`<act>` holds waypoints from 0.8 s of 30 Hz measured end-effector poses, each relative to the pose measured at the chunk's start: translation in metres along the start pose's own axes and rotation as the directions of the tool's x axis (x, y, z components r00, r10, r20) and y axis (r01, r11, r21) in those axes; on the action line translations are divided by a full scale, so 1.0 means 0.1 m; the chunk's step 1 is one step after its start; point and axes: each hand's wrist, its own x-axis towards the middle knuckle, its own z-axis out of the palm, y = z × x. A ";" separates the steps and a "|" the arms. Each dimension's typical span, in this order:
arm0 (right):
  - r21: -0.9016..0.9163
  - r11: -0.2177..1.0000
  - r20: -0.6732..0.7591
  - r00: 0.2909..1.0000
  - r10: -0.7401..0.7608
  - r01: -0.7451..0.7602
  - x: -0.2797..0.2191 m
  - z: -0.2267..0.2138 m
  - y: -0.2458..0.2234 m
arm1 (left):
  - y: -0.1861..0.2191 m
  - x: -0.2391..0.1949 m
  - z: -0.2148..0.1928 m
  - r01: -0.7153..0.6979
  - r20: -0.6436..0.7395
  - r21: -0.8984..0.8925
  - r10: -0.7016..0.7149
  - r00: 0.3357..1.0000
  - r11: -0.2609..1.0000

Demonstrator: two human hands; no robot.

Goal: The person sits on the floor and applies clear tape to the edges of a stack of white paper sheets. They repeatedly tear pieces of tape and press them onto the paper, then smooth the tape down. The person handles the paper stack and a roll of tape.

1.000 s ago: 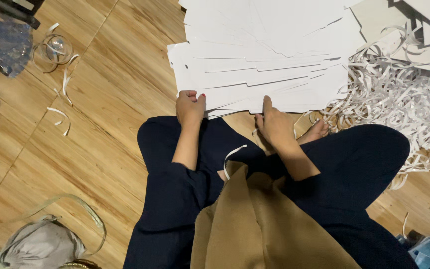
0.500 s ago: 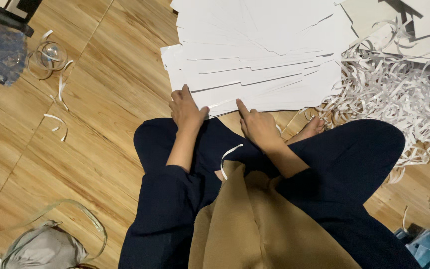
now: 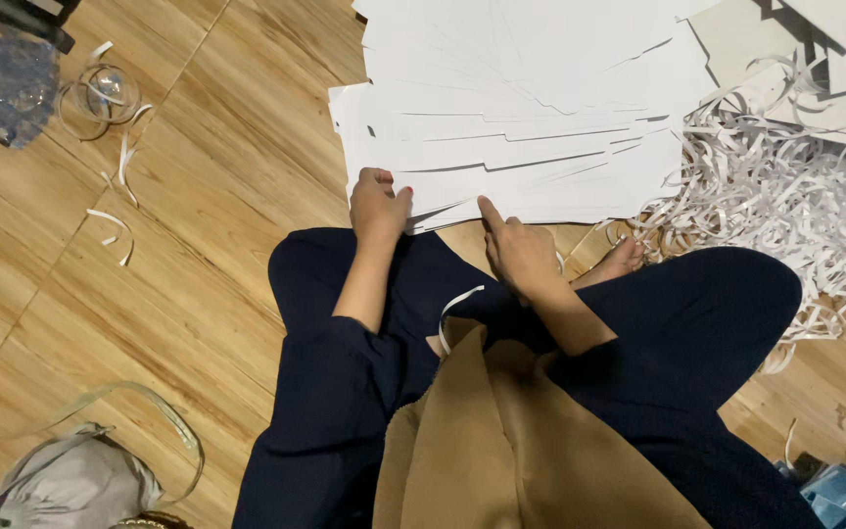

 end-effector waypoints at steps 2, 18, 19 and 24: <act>0.004 1.000 0.013 1.000 0.005 -0.006 0.01 -0.01 0.00 | -0.07 0.12 0.10 0.008 0.005 -0.182 -0.007 1.000 0.983; 0.066 0.994 0.031 0.996 0.083 -0.085 0.09 0.06 0.09 | -0.08 0.28 -0.07 0.001 0.043 0.084 -0.005 0.999 0.996; 0.066 0.994 0.032 0.996 0.083 -0.085 0.04 -0.01 0.07 | -0.17 0.28 0.00 0.003 0.044 0.085 -0.006 0.999 0.996; 0.519 0.833 -0.108 0.952 0.288 -0.193 -0.13 -0.84 -0.08 | 0.18 -0.06 -0.16 0.028 0.123 -0.007 -0.027 0.992 1.000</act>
